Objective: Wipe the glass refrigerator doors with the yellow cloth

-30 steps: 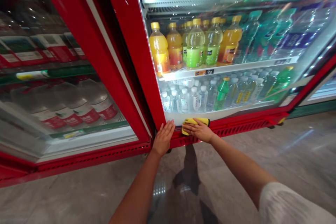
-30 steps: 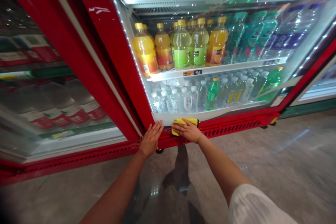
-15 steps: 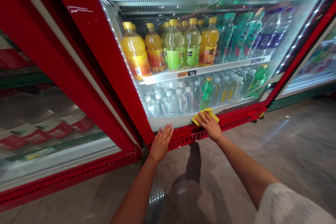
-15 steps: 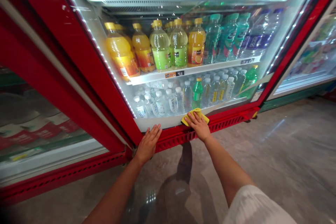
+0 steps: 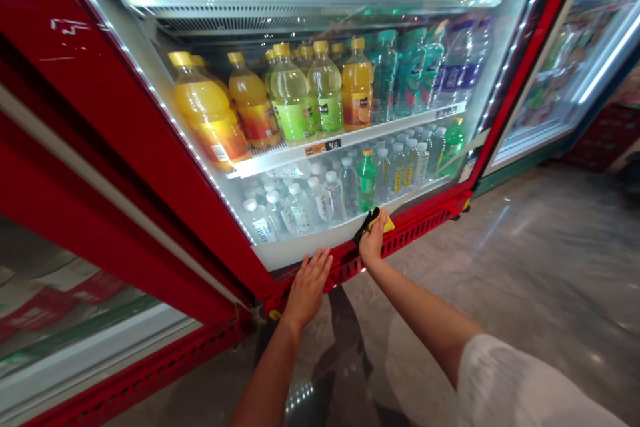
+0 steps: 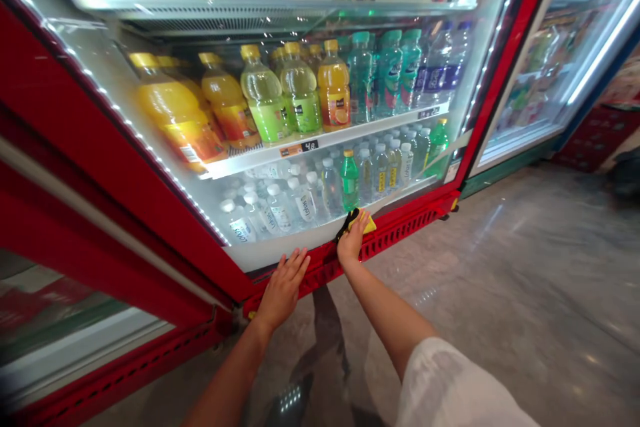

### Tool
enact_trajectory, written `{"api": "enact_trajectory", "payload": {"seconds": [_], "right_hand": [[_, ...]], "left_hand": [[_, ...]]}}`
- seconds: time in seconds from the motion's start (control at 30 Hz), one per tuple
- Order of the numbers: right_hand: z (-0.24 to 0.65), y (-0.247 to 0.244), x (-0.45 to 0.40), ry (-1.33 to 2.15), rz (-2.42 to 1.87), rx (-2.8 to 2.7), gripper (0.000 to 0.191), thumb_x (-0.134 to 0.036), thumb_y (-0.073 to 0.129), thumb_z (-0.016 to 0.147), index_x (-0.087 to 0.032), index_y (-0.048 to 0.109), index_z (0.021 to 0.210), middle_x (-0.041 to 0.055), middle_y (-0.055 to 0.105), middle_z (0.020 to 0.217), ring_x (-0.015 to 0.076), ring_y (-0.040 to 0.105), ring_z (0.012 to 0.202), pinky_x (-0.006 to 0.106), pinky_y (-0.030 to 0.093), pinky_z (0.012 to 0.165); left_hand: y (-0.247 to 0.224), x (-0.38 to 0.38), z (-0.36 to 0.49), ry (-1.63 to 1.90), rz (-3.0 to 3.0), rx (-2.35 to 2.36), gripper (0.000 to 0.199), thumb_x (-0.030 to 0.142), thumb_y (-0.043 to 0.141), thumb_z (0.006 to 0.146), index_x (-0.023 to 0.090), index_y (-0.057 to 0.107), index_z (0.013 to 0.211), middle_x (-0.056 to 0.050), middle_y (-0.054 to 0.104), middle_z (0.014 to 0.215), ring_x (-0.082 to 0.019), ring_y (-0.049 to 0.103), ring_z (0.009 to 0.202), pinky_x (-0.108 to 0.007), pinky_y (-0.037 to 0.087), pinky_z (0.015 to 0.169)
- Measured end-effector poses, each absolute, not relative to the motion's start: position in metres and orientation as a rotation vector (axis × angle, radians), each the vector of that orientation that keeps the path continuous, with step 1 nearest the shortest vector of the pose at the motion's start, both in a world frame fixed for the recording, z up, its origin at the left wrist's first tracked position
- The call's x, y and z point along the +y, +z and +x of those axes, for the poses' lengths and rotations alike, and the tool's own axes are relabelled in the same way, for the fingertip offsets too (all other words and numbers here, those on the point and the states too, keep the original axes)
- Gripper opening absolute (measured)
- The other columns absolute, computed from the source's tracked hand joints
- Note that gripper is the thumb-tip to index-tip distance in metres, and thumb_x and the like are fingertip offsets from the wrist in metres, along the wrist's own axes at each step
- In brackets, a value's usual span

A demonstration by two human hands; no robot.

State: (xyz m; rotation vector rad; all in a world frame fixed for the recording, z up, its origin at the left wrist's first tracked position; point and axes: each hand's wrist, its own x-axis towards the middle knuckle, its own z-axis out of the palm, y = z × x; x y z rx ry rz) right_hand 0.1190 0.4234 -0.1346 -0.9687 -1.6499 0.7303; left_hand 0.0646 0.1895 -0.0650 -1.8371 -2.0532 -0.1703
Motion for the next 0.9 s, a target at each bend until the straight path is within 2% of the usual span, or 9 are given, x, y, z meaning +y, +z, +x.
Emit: {"api": "enact_trajectory", "payload": {"seconds": [0.1,0.23,0.33,0.43,0.57,0.63,0.7,0.77,0.9], "right_hand": [[0.121,-0.137,0.431,0.705,-1.021,-1.6,0.083,-0.007,0.031,0.083,-0.013,0.012,0.163,0.0197,0.027,0.166,0.0218,0.015,0.158,0.054,0.02,0.126],[0.125,-0.129,0.438,0.678,-0.98,-1.622,0.071,-0.011,0.033,0.086,-0.012,0.033,0.157,0.0233,0.049,0.152,0.0259,0.04,0.148,0.054,0.034,0.119],[0.14,-0.114,0.455,0.65,-0.932,-1.662,0.067,-0.012,0.031,0.088,-0.009,0.039,0.154,0.0241,0.055,0.144,0.0287,0.049,0.14,0.054,0.037,0.117],[0.152,-0.1,0.472,0.601,-0.895,-1.736,0.058,-0.018,0.036,0.093,-0.009,0.048,0.149,0.0233,0.06,0.138,0.0313,0.056,0.131,0.049,0.043,0.113],[0.156,-0.09,0.496,0.536,-0.915,-1.796,0.036,-0.036,0.056,0.1,-0.022,0.062,0.132,0.015,0.062,0.134,0.0264,0.063,0.116,0.044,0.055,0.098],[0.16,-0.088,0.513,0.525,-0.957,-1.802,0.035,-0.042,0.062,0.098,-0.023,0.062,0.128,0.0096,0.062,0.133,0.0223,0.064,0.111,0.044,0.058,0.093],[0.165,-0.091,0.53,0.533,-1.0,-1.786,0.036,-0.041,0.061,0.099,-0.023,0.06,0.13,0.0095,0.061,0.135,0.0229,0.064,0.113,0.046,0.057,0.096],[0.168,-0.096,0.542,0.562,-1.026,-1.742,0.04,-0.033,0.05,0.103,-0.022,0.054,0.141,0.0152,0.058,0.14,0.0277,0.061,0.122,0.049,0.052,0.104],[0.16,-0.105,0.551,0.66,-1.016,-1.631,0.064,-0.017,0.031,0.098,-0.01,0.022,0.161,0.0265,0.042,0.154,0.0339,0.048,0.141,0.055,0.036,0.119]], "left_hand": [[-0.065,0.189,0.064,-0.173,-1.868,-2.03,0.081,-0.008,0.04,0.079,0.014,0.038,0.156,-0.009,0.032,0.166,-0.022,0.019,0.157,-0.048,0.029,0.127],[-0.06,0.189,0.065,-0.153,-1.892,-2.0,0.079,-0.008,0.039,0.08,0.015,0.041,0.155,-0.009,0.033,0.165,-0.022,0.022,0.157,-0.049,0.03,0.126],[-0.054,0.189,0.068,-0.148,-1.878,-1.99,0.076,-0.007,0.039,0.082,0.016,0.041,0.155,-0.009,0.034,0.165,-0.023,0.023,0.156,-0.05,0.032,0.125],[-0.047,0.193,0.074,-0.105,-1.891,-1.968,0.076,-0.007,0.039,0.082,0.017,0.042,0.154,-0.009,0.035,0.164,-0.023,0.026,0.155,-0.049,0.033,0.125],[-0.038,0.208,0.086,-0.072,-1.91,-1.93,0.079,-0.007,0.039,0.081,0.018,0.039,0.156,-0.008,0.033,0.165,-0.023,0.024,0.156,-0.049,0.034,0.124],[-0.035,0.22,0.093,-0.071,-1.916,-1.907,0.083,-0.007,0.04,0.08,0.018,0.034,0.158,-0.008,0.031,0.166,-0.023,0.02,0.157,-0.049,0.034,0.124],[-0.036,0.235,0.101,-0.07,-1.922,-1.889,0.084,-0.006,0.041,0.079,0.017,0.031,0.16,-0.008,0.029,0.167,-0.023,0.017,0.158,-0.049,0.033,0.125],[-0.042,0.255,0.11,-0.068,-1.914,-1.899,0.084,-0.005,0.042,0.08,0.018,0.029,0.161,-0.008,0.029,0.167,-0.023,0.018,0.158,-0.05,0.032,0.125],[-0.06,0.3,0.127,-0.066,-1.793,-2.044,0.086,-0.002,0.043,0.08,0.019,0.027,0.161,-0.007,0.027,0.167,-0.025,0.022,0.157,-0.053,0.029,0.125]]}}
